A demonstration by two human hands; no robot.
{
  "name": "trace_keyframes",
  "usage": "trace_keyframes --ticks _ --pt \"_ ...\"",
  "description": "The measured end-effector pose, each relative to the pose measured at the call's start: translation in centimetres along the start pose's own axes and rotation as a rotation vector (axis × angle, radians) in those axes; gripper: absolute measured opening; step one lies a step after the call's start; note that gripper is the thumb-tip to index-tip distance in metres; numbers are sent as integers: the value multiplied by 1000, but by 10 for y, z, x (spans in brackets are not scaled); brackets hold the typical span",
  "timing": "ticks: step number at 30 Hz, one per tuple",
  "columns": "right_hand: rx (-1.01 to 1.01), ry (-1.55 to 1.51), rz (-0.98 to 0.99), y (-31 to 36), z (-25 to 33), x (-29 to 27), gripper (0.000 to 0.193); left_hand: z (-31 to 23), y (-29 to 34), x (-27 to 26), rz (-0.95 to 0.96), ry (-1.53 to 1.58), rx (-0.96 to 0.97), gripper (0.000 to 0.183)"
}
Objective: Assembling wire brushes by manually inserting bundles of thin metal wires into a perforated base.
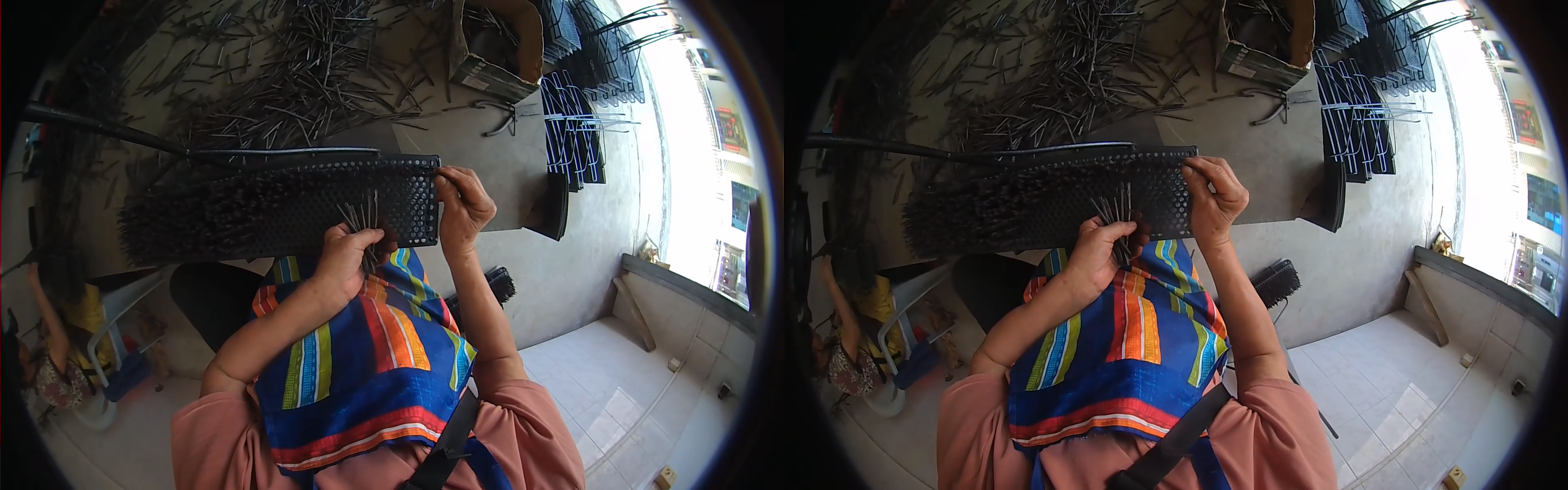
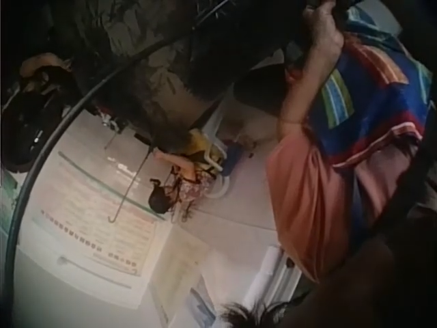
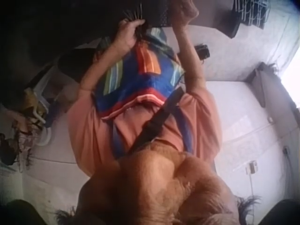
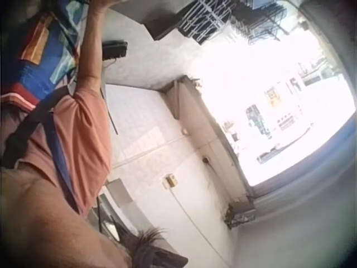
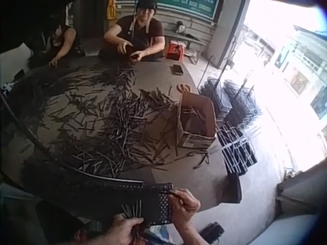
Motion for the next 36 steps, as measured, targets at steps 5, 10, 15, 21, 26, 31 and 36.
trace_keyframes --ticks 5,10,15,21,26,31,36 --pt "14 -32 -17 1 0 1 11 2 -1 -1 -3 -21 -4 14" --pt "158 -57 -112 6 -11 -6 12 2 1 3 -7 -11 -2 12" --pt "9 38 -114 7 -5 -8 12 3 0 0 -28 3 -2 10" --pt "-356 250 52 23 27 12 18 4 1 0 -11 -26 -5 12" --pt "-317 245 15 17 17 11 18 4 0 1 10 -15 11 11" --pt "-272 457 107 5 23 24 16 6 1 1 -7 -2 -8 11" --pt "-192 338 62 3 21 21 16 6 1 1 9 1 -12 11"
Point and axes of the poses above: each hand's wrist, its own y-axis away from the middle knuckle, its own x-axis out of the palm, z = x × y, the point moved 9 cm from there along -y, towards the middle knuckle, and after that the axes turned 14 degrees about -z, right-handed, at the moved point
